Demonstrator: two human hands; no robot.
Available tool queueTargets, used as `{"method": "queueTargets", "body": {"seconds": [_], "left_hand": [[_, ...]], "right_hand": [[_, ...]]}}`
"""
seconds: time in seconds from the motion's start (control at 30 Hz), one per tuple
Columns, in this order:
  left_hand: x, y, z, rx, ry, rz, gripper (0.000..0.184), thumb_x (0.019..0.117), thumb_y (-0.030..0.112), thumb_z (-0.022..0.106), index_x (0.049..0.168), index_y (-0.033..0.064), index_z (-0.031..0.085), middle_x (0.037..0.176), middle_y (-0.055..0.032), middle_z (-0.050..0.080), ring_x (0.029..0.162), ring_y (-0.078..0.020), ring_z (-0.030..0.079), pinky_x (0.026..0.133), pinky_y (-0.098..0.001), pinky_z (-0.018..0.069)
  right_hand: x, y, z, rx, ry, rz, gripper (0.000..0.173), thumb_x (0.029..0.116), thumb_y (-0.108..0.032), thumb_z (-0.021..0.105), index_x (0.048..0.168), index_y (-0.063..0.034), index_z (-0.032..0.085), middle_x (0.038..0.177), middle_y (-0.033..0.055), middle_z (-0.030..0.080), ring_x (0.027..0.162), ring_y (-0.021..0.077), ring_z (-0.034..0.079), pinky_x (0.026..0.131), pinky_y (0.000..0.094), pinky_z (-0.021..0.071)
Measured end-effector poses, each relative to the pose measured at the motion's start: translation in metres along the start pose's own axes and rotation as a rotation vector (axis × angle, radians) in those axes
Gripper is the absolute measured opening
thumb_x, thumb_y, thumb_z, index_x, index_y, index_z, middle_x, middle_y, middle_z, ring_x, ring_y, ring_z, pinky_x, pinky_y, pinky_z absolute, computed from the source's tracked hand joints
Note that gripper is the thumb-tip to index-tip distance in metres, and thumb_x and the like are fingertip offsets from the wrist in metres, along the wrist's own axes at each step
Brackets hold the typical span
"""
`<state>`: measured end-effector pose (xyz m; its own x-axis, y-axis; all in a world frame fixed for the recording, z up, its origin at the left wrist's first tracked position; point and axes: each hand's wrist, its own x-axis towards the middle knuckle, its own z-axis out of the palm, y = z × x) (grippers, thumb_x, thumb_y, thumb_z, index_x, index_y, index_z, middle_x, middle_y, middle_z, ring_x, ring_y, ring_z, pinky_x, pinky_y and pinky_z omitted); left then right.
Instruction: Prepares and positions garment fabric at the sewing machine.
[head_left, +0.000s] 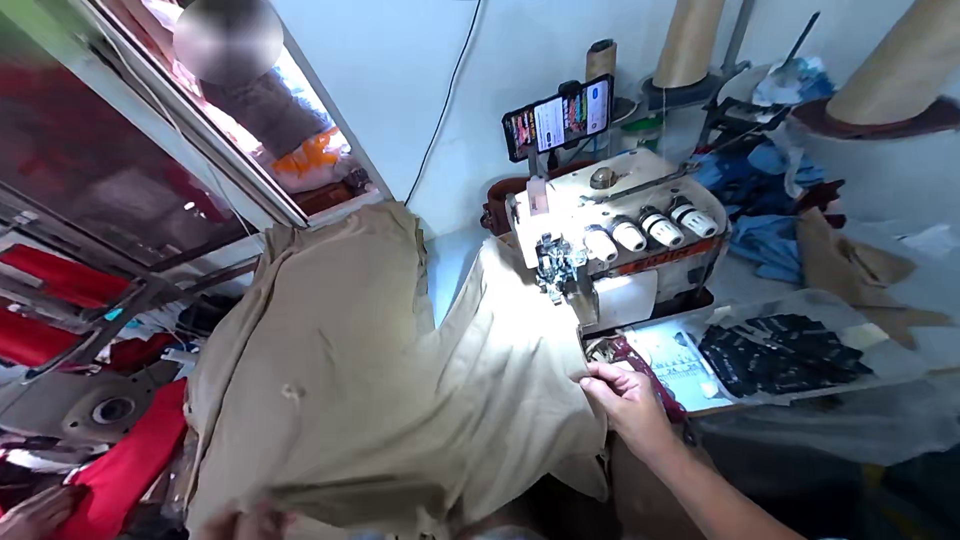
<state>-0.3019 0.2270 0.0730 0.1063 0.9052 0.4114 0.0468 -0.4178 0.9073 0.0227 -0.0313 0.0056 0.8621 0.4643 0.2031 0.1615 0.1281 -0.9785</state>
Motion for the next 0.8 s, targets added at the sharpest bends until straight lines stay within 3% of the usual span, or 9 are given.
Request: {"method": "queueTargets", "body": {"seconds": [0.1, 0.17, 0.2, 0.27, 0.3, 0.37, 0.47, 0.57, 0.8], "left_hand": [[0.058, 0.024, 0.013, -0.024, 0.02, 0.218, 0.039, 0.0963, 0.002, 0.053, 0.131, -0.0026, 0.037, 0.111, 0.0007, 0.057, 0.091, -0.0048, 0.064, 0.083, -0.0285, 0.0589], [0.075, 0.012, 0.028, 0.246, -0.137, 0.236, 0.066, 0.0968, 0.011, 0.061, 0.148, -0.0121, 0.026, 0.139, -0.0241, 0.049, 0.121, -0.0253, 0.057, 0.102, -0.0427, 0.0502], [0.076, -0.002, 0.038, 0.407, -0.227, 0.197, 0.069, 0.0982, 0.016, 0.063, 0.15, -0.0121, 0.028, 0.146, -0.0316, 0.044, 0.131, -0.0377, 0.051, 0.108, -0.0523, 0.0447], [0.068, -0.042, 0.058, 0.691, -0.329, 0.205, 0.066, 0.0969, 0.02, 0.068, 0.148, -0.0097, 0.04, 0.149, -0.0399, 0.038, 0.137, -0.06, 0.036, 0.11, -0.0745, 0.0296], [0.058, -0.061, 0.066, 0.815, -0.312, 0.256, 0.063, 0.0967, 0.024, 0.068, 0.148, -0.0048, 0.046, 0.152, -0.0395, 0.035, 0.139, -0.0646, 0.03, 0.108, -0.0798, 0.0246], [0.046, -0.082, 0.073, 0.95, -0.25, 0.339, 0.053, 0.0984, 0.03, 0.063, 0.145, 0.007, 0.054, 0.158, -0.0339, 0.032, 0.144, -0.0617, 0.025, 0.11, -0.0787, 0.0227], [0.041, -0.086, 0.074, 0.969, -0.241, 0.344, 0.051, 0.1001, 0.03, 0.06, 0.146, 0.0082, 0.053, 0.16, -0.0314, 0.029, 0.147, -0.0576, 0.023, 0.113, -0.0755, 0.0224], [0.042, -0.087, 0.074, 0.975, -0.241, 0.347, 0.051, 0.1011, 0.031, 0.059, 0.146, 0.0081, 0.052, 0.161, -0.0306, 0.028, 0.147, -0.0572, 0.023, 0.113, -0.0751, 0.022], [0.04, -0.08, 0.076, 0.981, -0.259, 0.321, 0.05, 0.1027, 0.03, 0.058, 0.147, 0.0073, 0.052, 0.16, -0.0321, 0.029, 0.146, -0.0592, 0.022, 0.111, -0.0776, 0.0208]], "right_hand": [[-0.012, 0.008, -0.004, 0.004, -0.141, -0.11, 0.015, 0.0962, -0.012, 0.058, 0.096, -0.0098, 0.074, 0.081, -0.0055, 0.071, 0.072, 0.0004, 0.065, 0.068, 0.0184, 0.056], [-0.03, 0.025, -0.004, -0.028, -0.242, -0.185, 0.018, 0.0986, -0.018, 0.058, 0.096, -0.0072, 0.072, 0.081, -0.005, 0.069, 0.072, -0.0016, 0.063, 0.068, 0.0172, 0.0538], [-0.041, 0.037, -0.003, -0.051, -0.279, -0.22, 0.022, 0.1, -0.02, 0.057, 0.093, -0.0046, 0.071, 0.08, -0.0028, 0.066, 0.071, -0.0012, 0.06, 0.067, 0.0173, 0.051], [-0.063, 0.063, -0.006, -0.099, -0.312, -0.27, 0.028, 0.1009, -0.021, 0.057, 0.094, 0.0003, 0.074, 0.088, 0.0053, 0.072, 0.084, 0.0029, 0.067, 0.078, 0.0206, 0.0561], [-0.073, 0.077, -0.008, -0.13, -0.295, -0.264, 0.028, 0.1002, -0.02, 0.058, 0.093, 0.0011, 0.074, 0.089, 0.0076, 0.073, 0.086, 0.0044, 0.068, 0.08, 0.0211, 0.056], [-0.091, 0.102, -0.012, -0.223, -0.239, -0.205, 0.027, 0.0983, -0.02, 0.059, 0.087, -0.0001, 0.073, 0.086, 0.0085, 0.072, 0.083, 0.006, 0.067, 0.078, 0.0209, 0.0548], [-0.103, 0.11, -0.021, -0.361, -0.229, -0.001, 0.025, 0.0924, -0.022, 0.064, 0.087, -0.0005, 0.074, 0.085, 0.0114, 0.072, 0.084, 0.0145, 0.069, 0.08, 0.031, 0.0548], [-0.106, 0.099, -0.028, -0.367, -0.27, 0.136, 0.021, 0.0922, -0.017, 0.068, 0.094, 0.0016, 0.076, 0.099, 0.0169, 0.073, 0.097, 0.0218, 0.07, 0.091, 0.0372, 0.0551], [-0.13, 0.09, -0.036, -0.152, -0.16, 0.156, 0.02, 0.0936, -0.021, 0.067, 0.091, -0.0055, 0.079, 0.096, 0.0017, 0.074, 0.091, 0.001, 0.067, 0.082, 0.0186, 0.0543]]}}
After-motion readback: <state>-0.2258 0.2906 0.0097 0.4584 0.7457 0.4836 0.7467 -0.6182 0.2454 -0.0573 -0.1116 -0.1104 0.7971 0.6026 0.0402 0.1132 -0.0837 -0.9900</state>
